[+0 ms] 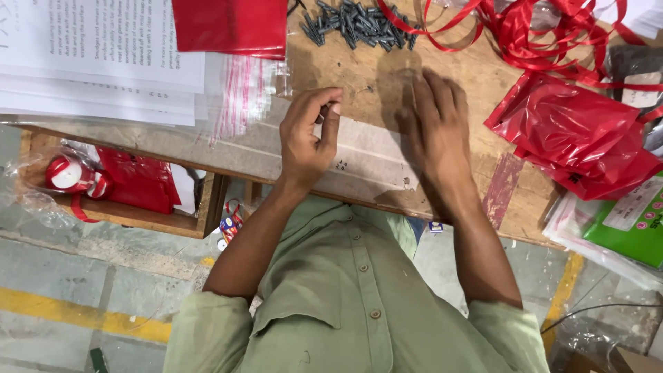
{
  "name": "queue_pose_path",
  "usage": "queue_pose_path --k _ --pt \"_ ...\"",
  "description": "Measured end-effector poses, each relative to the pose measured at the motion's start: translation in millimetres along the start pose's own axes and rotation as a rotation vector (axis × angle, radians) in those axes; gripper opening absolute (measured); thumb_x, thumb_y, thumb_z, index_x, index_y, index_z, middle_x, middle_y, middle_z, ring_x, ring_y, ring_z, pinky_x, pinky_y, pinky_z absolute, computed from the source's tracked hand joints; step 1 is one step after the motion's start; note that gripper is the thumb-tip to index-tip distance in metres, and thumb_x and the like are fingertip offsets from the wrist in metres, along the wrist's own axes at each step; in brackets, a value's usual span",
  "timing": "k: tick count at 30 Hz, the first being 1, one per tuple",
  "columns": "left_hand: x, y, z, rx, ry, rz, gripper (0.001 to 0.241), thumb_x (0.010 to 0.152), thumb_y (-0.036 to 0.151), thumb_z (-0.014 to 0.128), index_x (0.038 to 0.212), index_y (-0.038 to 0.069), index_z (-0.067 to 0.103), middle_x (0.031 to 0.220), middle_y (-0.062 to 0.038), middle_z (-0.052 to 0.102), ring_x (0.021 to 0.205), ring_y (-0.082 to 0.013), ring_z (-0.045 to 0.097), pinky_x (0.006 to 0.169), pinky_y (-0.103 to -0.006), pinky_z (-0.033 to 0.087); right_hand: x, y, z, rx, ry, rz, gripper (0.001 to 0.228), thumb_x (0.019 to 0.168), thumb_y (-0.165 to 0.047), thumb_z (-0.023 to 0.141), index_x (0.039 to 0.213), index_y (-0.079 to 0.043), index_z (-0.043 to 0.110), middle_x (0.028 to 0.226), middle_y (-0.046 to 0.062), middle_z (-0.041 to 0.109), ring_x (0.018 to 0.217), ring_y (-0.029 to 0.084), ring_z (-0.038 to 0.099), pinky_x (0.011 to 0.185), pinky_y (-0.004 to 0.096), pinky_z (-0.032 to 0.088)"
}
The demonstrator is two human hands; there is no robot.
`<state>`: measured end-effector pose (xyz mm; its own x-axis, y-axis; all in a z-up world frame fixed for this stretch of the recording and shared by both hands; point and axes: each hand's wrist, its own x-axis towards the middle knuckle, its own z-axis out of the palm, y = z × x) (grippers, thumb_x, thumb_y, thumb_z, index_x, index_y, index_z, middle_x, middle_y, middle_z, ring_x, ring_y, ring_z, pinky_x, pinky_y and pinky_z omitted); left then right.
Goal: Packaging small plastic hardware components into red plastic bags on an assembly workbench.
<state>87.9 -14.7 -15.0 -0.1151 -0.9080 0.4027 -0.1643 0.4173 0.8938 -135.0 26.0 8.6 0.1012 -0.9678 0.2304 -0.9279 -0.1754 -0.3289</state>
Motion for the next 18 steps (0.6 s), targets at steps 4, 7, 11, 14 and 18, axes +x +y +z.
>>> queue_pose_path --k 4,7,11,14,18 --pt "1.2 -7.0 -2.1 -0.037 -0.029 -0.033 0.019 0.103 0.001 0.064 0.122 0.0 0.066 0.108 -0.011 0.068 0.091 -0.018 0.068 0.076 -0.0292 0.056 55.3 20.5 28.0 0.015 0.104 -0.094 0.045 0.1 -0.005 0.068 0.142 0.007 0.057 0.147 0.026 0.051 0.131 0.046 0.048 0.112 0.052 0.045" --pt "0.2 -8.5 -3.6 -0.035 -0.034 -0.036 0.019 0.102 0.001 0.064 0.121 0.001 0.066 0.109 -0.011 0.068 0.091 -0.0183 0.069 0.077 -0.03 0.057 76.9 28.5 34.2 0.007 0.136 -0.147 0.04 0.098 0.001 0.068 0.137 0.007 0.062 0.137 0.026 0.056 0.122 0.045 0.052 0.104 0.05 0.049" --pt "1.0 -10.8 -2.9 -0.016 -0.032 -0.031 0.02 0.101 0.001 0.067 0.12 0.001 0.067 0.108 -0.01 0.068 0.089 -0.0188 0.069 0.075 -0.0306 0.057 74.8 33.5 31.4 0.02 0.17 -0.099 0.027 0.096 0.003 0.067 0.122 0.006 0.07 0.124 0.022 0.063 0.114 0.043 0.057 0.097 0.049 0.051" --pt "1.4 -12.8 -2.3 0.004 -0.041 -0.01 0.02 0.1 0.001 0.068 0.12 0.002 0.067 0.107 -0.011 0.069 0.09 -0.02 0.069 0.076 -0.0314 0.057 58.1 28.1 25.9 0.004 0.189 -0.049 0.02 0.095 0.003 0.069 0.115 0.003 0.073 0.119 0.02 0.065 0.11 0.041 0.059 0.092 0.049 0.052" --pt "1.7 -13.6 -1.4 0.011 -0.061 -0.007 0.02 0.1 0.001 0.068 0.119 0.002 0.067 0.106 -0.01 0.069 0.089 -0.0207 0.069 0.079 -0.0322 0.056 23.8 -5.6 15.1 0.006 0.164 -0.003 0.016 0.095 0.003 0.069 0.111 0.002 0.074 0.118 0.019 0.065 0.107 0.039 0.06 0.089 0.048 0.054"
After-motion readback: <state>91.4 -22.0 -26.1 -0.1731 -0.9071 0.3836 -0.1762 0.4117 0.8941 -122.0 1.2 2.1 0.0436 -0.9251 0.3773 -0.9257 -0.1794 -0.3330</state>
